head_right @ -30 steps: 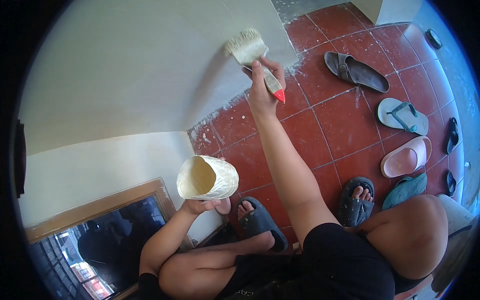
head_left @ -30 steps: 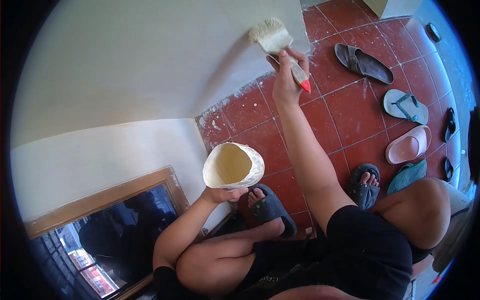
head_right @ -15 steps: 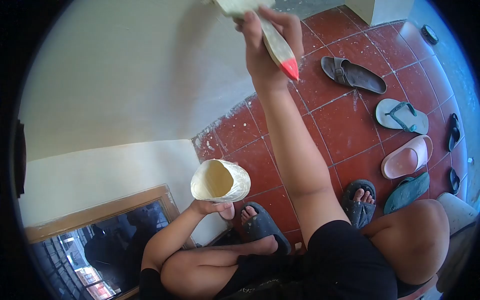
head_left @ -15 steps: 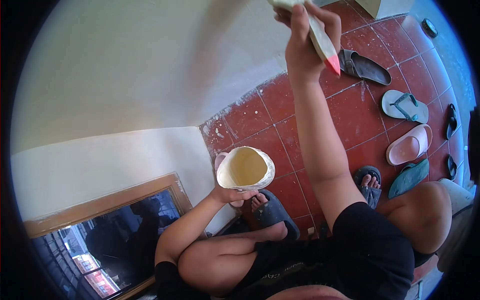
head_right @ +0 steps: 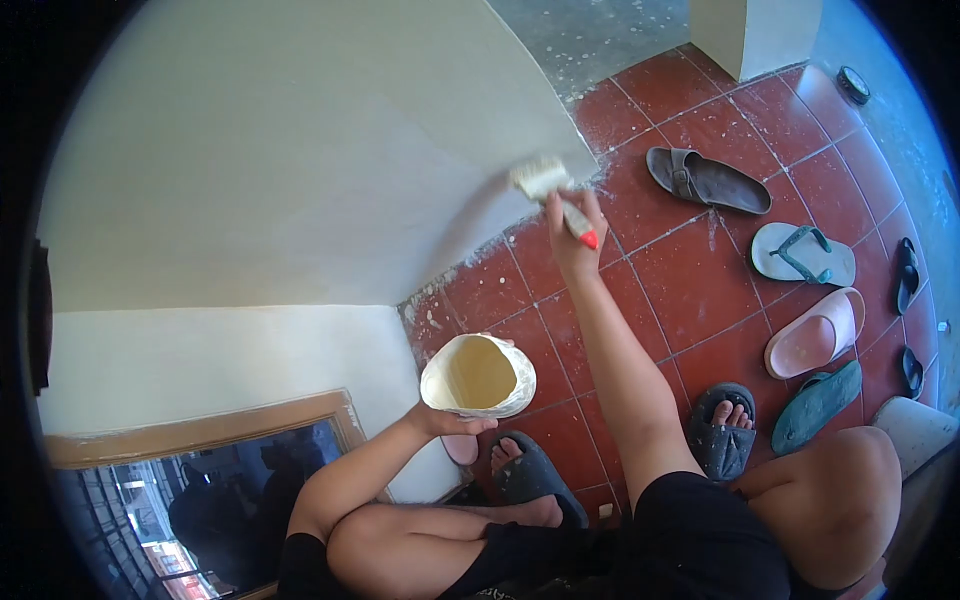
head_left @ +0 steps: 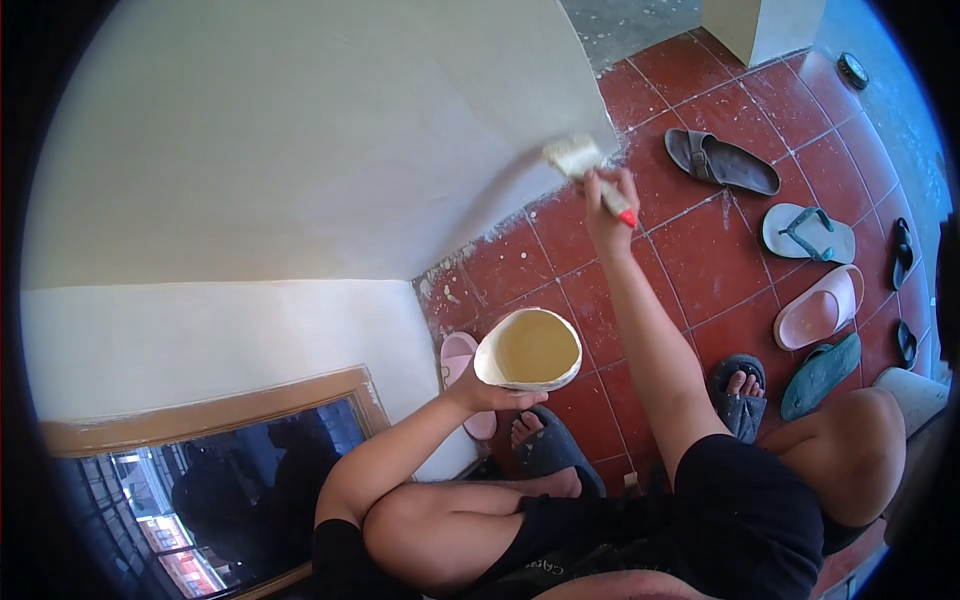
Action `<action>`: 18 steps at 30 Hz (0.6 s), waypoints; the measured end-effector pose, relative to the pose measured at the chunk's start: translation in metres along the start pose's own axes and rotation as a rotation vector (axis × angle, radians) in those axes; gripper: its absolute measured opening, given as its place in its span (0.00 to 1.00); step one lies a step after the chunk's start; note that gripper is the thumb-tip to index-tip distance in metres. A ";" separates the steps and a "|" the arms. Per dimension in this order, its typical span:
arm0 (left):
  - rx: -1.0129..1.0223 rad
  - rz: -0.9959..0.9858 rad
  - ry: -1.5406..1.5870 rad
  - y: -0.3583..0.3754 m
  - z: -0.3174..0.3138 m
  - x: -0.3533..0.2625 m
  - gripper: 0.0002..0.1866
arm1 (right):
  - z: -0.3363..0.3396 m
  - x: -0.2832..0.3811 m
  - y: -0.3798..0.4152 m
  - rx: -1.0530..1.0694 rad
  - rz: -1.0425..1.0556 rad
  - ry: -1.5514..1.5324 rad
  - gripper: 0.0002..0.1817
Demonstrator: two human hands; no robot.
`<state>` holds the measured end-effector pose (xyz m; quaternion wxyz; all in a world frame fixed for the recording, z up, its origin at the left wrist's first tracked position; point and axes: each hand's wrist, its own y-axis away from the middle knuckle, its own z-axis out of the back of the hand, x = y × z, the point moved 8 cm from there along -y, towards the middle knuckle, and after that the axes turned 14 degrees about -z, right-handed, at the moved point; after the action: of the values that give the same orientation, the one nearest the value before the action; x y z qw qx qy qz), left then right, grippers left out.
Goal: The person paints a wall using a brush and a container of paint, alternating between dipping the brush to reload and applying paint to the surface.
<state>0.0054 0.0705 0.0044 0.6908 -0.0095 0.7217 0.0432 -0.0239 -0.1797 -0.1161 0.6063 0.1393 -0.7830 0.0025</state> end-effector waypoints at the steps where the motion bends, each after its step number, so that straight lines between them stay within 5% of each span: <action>1: -0.006 0.059 0.037 0.002 0.000 0.005 0.49 | 0.000 0.036 -0.003 -0.033 0.149 -0.011 0.09; 4: 0.015 -0.021 -0.056 -0.002 0.002 0.006 0.51 | -0.005 0.155 0.002 -0.086 0.480 -0.194 0.09; 6: 0.022 -0.011 -0.080 -0.002 0.003 0.006 0.52 | -0.018 0.185 -0.009 -0.042 0.531 -0.384 0.10; 8: 0.012 0.018 -0.081 -0.004 0.002 0.003 0.52 | -0.031 0.185 -0.022 -0.043 0.569 -0.243 0.11; 18: 0.054 -0.070 -0.118 -0.014 0.000 0.002 0.52 | -0.012 -0.058 0.016 -0.010 0.091 0.217 0.11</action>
<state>0.0059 0.0563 0.0018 0.7334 -0.0135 0.6796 0.0002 -0.0028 -0.1502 -0.1651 0.6875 0.0993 -0.7182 0.0411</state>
